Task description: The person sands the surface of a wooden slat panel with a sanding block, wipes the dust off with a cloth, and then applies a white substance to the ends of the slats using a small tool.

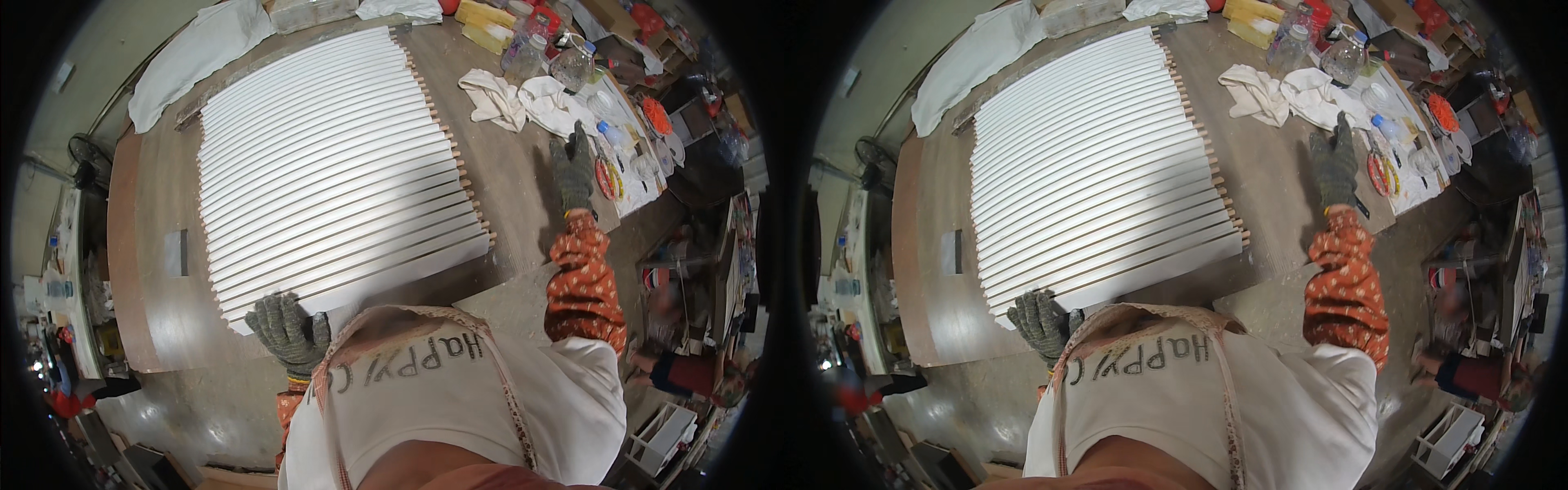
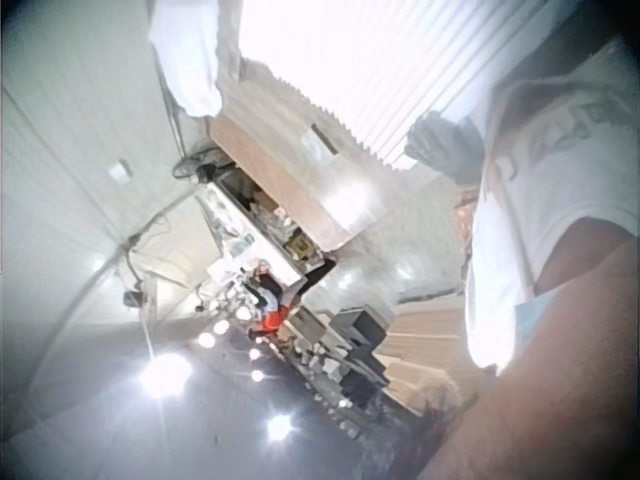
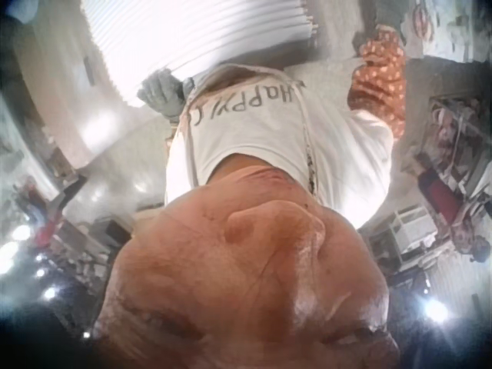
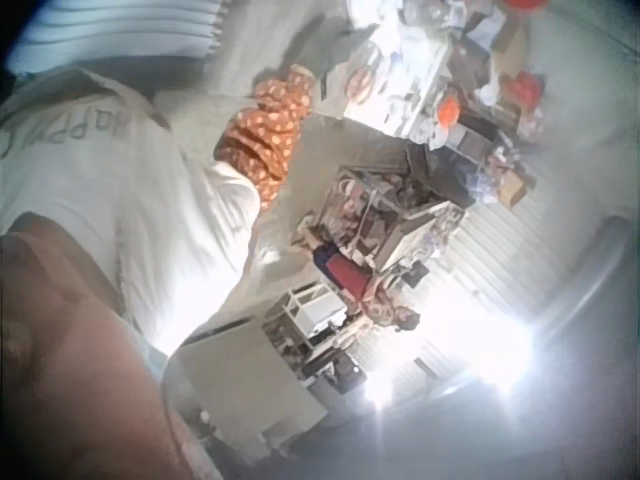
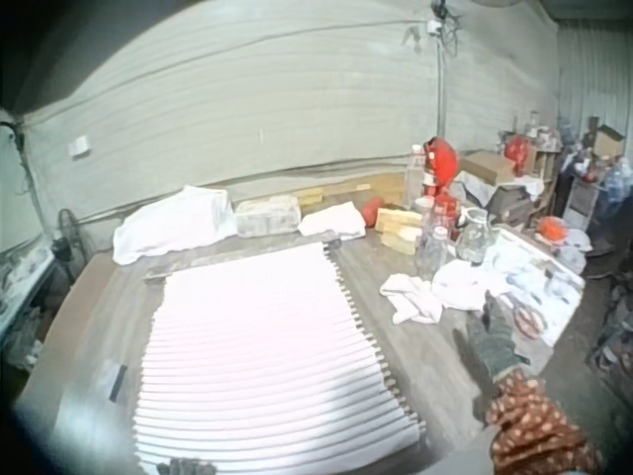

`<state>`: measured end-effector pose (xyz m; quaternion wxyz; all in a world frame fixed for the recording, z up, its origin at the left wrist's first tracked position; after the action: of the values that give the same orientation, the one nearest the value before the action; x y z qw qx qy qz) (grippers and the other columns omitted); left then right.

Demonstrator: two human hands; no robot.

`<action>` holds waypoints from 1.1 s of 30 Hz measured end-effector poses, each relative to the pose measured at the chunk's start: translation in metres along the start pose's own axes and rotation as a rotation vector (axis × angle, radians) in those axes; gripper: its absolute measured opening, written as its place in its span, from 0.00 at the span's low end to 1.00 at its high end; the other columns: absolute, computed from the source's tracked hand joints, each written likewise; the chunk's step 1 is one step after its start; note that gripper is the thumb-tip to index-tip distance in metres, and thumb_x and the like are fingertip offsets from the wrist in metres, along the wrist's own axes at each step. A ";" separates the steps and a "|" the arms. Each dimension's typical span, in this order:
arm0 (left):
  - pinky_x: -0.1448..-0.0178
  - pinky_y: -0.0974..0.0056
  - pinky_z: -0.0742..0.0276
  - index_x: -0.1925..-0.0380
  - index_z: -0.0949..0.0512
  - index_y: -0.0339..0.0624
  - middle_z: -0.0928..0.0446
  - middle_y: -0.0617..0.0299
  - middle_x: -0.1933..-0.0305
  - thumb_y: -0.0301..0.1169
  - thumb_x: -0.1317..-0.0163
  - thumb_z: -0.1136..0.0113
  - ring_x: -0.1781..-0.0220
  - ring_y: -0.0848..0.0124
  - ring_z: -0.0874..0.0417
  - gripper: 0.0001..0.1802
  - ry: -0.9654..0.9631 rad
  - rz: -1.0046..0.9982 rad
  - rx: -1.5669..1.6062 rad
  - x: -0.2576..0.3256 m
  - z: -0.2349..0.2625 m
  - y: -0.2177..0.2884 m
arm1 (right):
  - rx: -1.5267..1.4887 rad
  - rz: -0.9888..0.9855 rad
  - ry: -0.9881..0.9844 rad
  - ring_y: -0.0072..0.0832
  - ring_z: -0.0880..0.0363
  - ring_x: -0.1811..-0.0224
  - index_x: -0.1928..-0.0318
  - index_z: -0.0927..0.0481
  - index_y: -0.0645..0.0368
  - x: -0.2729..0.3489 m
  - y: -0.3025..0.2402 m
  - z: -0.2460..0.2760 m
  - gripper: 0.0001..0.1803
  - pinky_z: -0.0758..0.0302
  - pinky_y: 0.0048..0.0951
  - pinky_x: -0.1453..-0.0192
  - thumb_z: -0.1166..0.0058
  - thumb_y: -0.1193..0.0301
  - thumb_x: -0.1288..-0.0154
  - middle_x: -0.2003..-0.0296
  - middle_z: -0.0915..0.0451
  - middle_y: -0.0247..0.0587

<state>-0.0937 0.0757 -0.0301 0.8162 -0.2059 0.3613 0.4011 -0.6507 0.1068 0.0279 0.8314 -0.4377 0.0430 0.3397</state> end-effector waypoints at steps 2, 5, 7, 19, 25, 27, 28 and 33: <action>0.27 0.38 0.48 0.42 0.25 0.40 0.31 0.47 0.36 0.51 0.36 0.47 0.31 0.48 0.34 0.30 -0.014 0.028 0.009 -0.008 0.005 0.006 | 0.237 0.085 -0.010 0.46 0.33 0.35 0.29 0.42 0.50 -0.037 0.011 -0.007 0.43 0.36 0.42 0.32 0.38 0.63 0.44 0.37 0.32 0.56; 0.27 0.38 0.48 0.39 0.29 0.39 0.32 0.47 0.34 0.51 0.36 0.48 0.30 0.48 0.36 0.32 -0.095 0.061 0.007 -0.019 0.012 0.012 | 0.613 0.177 -0.039 0.59 0.41 0.31 0.26 0.49 0.34 -0.099 0.054 -0.018 0.52 0.43 0.49 0.28 0.36 0.58 0.52 0.31 0.41 0.56; 0.27 0.38 0.49 0.37 0.31 0.39 0.34 0.47 0.34 0.50 0.35 0.49 0.29 0.48 0.37 0.33 -0.170 0.076 0.005 -0.020 0.016 0.012 | 0.841 0.233 -0.132 0.60 0.43 0.31 0.26 0.49 0.32 -0.121 0.060 -0.026 0.53 0.43 0.49 0.28 0.36 0.58 0.53 0.31 0.41 0.53; 0.24 0.42 0.52 0.32 0.39 0.40 0.41 0.46 0.29 0.60 0.42 0.43 0.26 0.48 0.42 0.46 -0.392 0.022 -0.014 -0.031 0.030 -0.029 | 0.164 0.021 0.225 0.43 0.23 0.45 0.43 0.24 0.65 -0.177 0.115 0.029 0.30 0.30 0.35 0.41 0.42 0.55 0.38 0.46 0.21 0.52; 0.23 0.44 0.54 0.33 0.35 0.53 0.42 0.53 0.27 0.66 0.42 0.49 0.24 0.53 0.45 0.43 -0.295 -0.090 0.050 -0.061 0.020 -0.045 | -0.577 0.147 0.127 0.28 0.21 0.49 0.42 0.24 0.62 -0.075 -0.021 0.057 0.20 0.25 0.27 0.46 0.45 0.73 0.34 0.52 0.20 0.46; 0.24 0.42 0.53 0.31 0.37 0.48 0.41 0.50 0.28 0.68 0.46 0.45 0.25 0.50 0.44 0.49 -0.366 -0.090 0.118 -0.065 0.010 -0.042 | -0.738 0.119 0.072 0.27 0.20 0.53 0.42 0.26 0.64 -0.037 -0.068 0.050 0.21 0.24 0.25 0.48 0.43 0.77 0.36 0.52 0.20 0.45; 0.23 0.43 0.56 0.32 0.37 0.52 0.42 0.52 0.27 0.71 0.47 0.48 0.24 0.51 0.47 0.50 -0.451 -0.077 0.115 -0.066 0.007 -0.042 | -0.874 0.084 0.059 0.27 0.19 0.55 0.41 0.27 0.65 -0.018 -0.092 0.043 0.23 0.23 0.23 0.49 0.42 0.79 0.37 0.51 0.20 0.44; 0.23 0.41 0.59 0.30 0.40 0.51 0.43 0.50 0.27 0.67 0.57 0.36 0.24 0.49 0.48 0.57 -0.623 -0.037 0.173 -0.069 0.004 -0.041 | -0.444 0.542 -0.403 0.27 0.26 0.43 0.35 0.33 0.64 0.070 -0.166 -0.029 0.27 0.29 0.25 0.40 0.44 0.73 0.33 0.41 0.26 0.45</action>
<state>-0.0883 0.0193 0.0267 0.9092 -0.0096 0.1228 0.3977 -0.4907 0.0578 0.1003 0.5888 -0.5042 -0.0816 0.6265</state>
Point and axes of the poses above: each hand's wrist, its own x-axis away from the middle knuckle, its own z-axis out of the back of the hand, y = z × x, the point moved 2 cm from there along -x, towards the middle knuckle
